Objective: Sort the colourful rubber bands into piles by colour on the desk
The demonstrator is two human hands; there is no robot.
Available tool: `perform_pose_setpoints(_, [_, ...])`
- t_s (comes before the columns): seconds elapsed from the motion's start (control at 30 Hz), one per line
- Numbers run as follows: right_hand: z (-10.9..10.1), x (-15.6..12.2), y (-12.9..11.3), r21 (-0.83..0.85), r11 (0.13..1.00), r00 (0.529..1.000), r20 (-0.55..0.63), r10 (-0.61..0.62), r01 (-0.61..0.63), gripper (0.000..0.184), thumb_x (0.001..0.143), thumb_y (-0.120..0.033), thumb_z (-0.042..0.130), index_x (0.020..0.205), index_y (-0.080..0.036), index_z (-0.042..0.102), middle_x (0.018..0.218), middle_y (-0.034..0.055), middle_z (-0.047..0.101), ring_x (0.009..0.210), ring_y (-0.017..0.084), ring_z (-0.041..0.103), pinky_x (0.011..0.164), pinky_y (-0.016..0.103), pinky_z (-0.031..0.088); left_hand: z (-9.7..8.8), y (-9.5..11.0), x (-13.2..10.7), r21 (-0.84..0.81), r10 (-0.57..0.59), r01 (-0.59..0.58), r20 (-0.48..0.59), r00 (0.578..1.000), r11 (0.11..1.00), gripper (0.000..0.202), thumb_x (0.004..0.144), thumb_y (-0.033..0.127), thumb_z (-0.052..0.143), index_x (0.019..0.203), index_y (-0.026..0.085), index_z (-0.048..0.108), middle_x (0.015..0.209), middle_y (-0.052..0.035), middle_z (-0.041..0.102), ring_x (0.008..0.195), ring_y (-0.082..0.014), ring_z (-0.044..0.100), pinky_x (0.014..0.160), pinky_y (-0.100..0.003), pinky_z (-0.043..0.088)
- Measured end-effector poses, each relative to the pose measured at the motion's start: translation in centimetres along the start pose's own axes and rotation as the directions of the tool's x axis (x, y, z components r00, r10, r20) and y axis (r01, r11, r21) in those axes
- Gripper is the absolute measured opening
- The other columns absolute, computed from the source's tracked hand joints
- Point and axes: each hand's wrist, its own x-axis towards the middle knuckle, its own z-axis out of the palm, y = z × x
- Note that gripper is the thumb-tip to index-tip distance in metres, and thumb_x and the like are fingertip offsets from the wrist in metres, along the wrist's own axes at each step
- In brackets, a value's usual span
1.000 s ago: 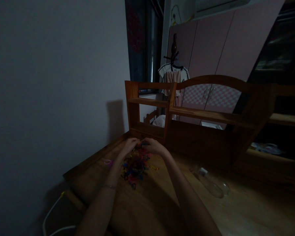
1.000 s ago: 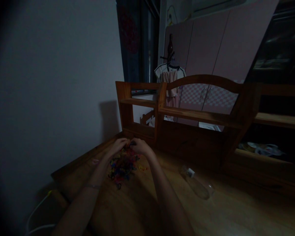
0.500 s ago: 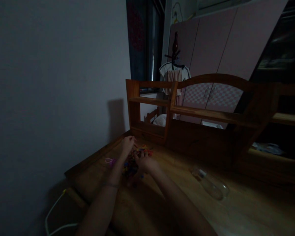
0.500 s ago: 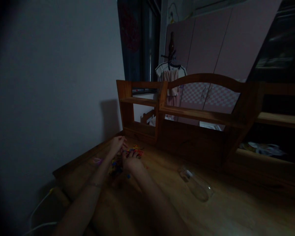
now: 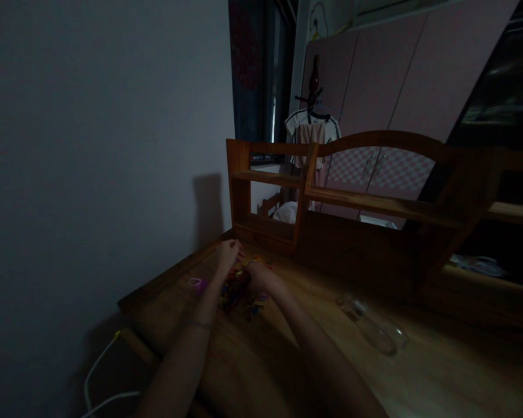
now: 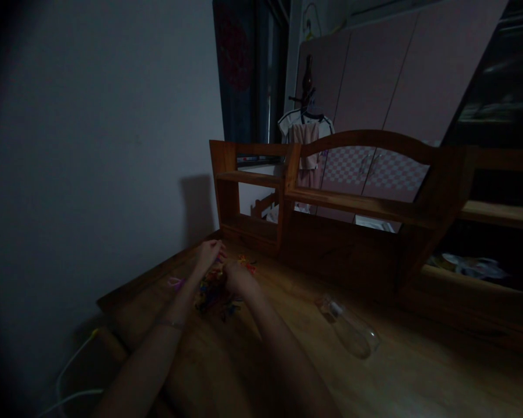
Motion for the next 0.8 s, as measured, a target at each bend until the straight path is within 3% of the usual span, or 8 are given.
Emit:
perform_pose_setpoints(0.13, [-1.8,-0.4,0.5,0.047,0.999,0.993,-0.114,0.018,-0.013,0.027,0.081,-0.013,0.055,0.104,-0.016,0.068,0.104,0.0131,0.071,0.100,0.026,0.066,0.076,0.026,0.046,0.1,0.3,-0.1,0.013,0.016,-0.017,0.025,1.000,1.000,0.031,0.086,0.041,0.046,0.076,0.018,0.064,0.059,-0.0059,0.068,0.046,-0.0180,0.062,0.049,-0.025,0.042])
perform_pose_setpoints(0.3, [-4.5,-1.4,1.2,0.128,0.991,0.981,-0.192,-0.017,0.042,0.029,0.081,-0.022,0.060,0.110,-0.020,0.068,0.103,0.0069,0.072,0.098,0.023,0.067,0.076,0.024,0.046,0.5,0.3,0.2,0.023,0.045,-0.048,0.112,0.993,0.999,0.034,0.085,0.044,0.049,0.084,0.016,0.068,0.064,-0.0069,0.070,0.046,-0.0169,0.060,0.048,-0.025,0.043])
perform_pose_setpoints(0.47, [-5.9,-1.9,2.2,0.205,0.976,0.975,-0.221,-0.025,0.072,0.033,0.083,-0.034,0.064,0.113,-0.021,0.066,0.110,0.0060,0.071,0.101,0.020,0.066,0.080,0.023,0.048,0.9,0.1,0.4,0.021,0.075,-0.083,0.260,0.963,0.996,0.041,0.086,0.047,0.048,0.091,0.012,0.071,0.066,-0.0072,0.070,0.053,-0.0175,0.063,0.051,-0.024,0.044])
perform_pose_setpoints(0.63, [-5.8,-2.0,3.8,0.263,0.965,0.993,-0.108,0.051,-0.021,0.044,0.078,-0.043,0.069,0.115,-0.021,0.065,0.113,0.0073,0.070,0.090,0.019,0.069,0.066,0.022,0.053,1.4,-0.1,0.0,0.047,0.095,-0.120,0.369,0.925,0.992,0.047,0.085,0.052,0.049,0.093,0.012,0.073,0.065,-0.0070,0.070,0.058,-0.0196,0.065,0.052,-0.024,0.044])
perform_pose_setpoints(0.8, [-4.2,-2.3,5.3,0.219,0.957,0.981,0.075,0.178,-0.190,0.083,0.045,-0.040,0.090,0.121,-0.020,0.061,0.120,0.0156,0.065,0.076,0.022,0.070,0.058,0.027,0.055,1.4,0.0,-0.3,0.109,0.127,-0.173,0.339,0.932,0.979,0.042,0.084,0.050,0.051,0.083,0.015,0.073,0.069,-0.0073,0.071,0.068,-0.0224,0.066,0.059,-0.027,0.046])
